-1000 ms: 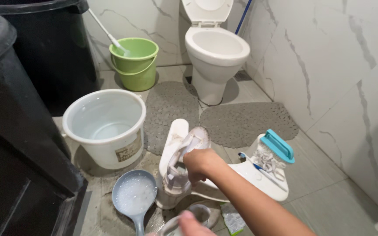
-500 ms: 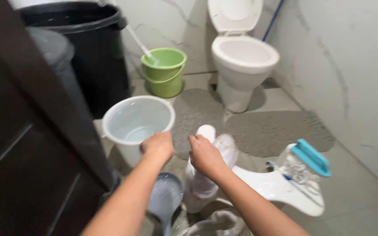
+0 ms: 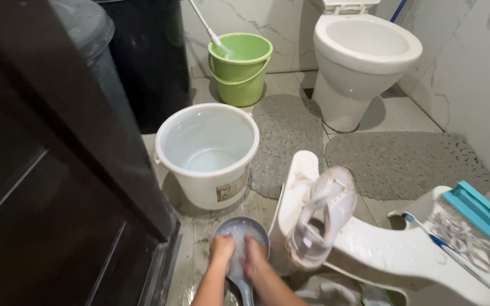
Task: The person cleans a white sneaker in a bathroom. They remove the laces and insole, then scrub the shoe with a brush and water. They rinse the shoe and apply a cleaning spray before scrubbing again.
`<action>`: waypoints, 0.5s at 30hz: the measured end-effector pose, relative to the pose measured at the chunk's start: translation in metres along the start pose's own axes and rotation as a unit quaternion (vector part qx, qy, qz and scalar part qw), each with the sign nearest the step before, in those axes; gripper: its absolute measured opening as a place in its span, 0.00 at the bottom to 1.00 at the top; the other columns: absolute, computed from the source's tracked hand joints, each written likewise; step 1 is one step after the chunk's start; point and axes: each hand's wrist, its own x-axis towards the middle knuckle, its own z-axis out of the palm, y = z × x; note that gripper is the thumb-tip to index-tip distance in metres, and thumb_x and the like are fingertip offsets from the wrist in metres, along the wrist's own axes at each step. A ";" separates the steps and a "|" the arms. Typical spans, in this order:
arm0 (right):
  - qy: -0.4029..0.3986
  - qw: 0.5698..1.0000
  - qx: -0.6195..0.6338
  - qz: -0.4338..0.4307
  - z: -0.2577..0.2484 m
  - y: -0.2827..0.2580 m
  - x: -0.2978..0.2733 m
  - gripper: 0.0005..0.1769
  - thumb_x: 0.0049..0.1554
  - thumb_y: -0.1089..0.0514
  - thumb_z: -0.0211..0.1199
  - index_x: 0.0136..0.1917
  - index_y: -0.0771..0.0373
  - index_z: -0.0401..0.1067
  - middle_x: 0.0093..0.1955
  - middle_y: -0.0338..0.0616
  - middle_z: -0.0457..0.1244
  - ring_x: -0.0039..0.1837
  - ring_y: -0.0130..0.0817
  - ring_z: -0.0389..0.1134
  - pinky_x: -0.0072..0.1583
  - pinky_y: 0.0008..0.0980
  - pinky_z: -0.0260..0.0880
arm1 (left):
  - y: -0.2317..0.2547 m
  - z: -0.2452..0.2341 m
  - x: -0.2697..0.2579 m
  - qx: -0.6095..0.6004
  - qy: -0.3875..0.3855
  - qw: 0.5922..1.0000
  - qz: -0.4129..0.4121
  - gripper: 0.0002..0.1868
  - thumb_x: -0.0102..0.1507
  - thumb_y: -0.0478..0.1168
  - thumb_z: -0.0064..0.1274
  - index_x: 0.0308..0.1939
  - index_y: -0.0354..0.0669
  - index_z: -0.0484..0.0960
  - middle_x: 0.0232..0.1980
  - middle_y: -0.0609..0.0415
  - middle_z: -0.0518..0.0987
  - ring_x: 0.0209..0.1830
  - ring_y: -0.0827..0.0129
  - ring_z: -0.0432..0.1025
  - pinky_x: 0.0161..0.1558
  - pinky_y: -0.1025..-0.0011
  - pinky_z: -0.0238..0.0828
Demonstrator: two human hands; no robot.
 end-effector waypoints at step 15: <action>-0.473 0.804 0.244 0.263 0.083 -0.193 -0.134 0.21 0.65 0.55 0.60 0.32 0.52 0.59 0.25 0.27 0.49 0.26 0.18 0.49 0.27 0.19 0.45 | 0.109 -0.017 -0.007 -0.404 -0.448 0.782 -0.158 0.11 0.55 0.44 0.54 0.40 0.50 0.81 0.33 0.59 0.78 0.32 0.68 0.72 0.32 0.69 0.68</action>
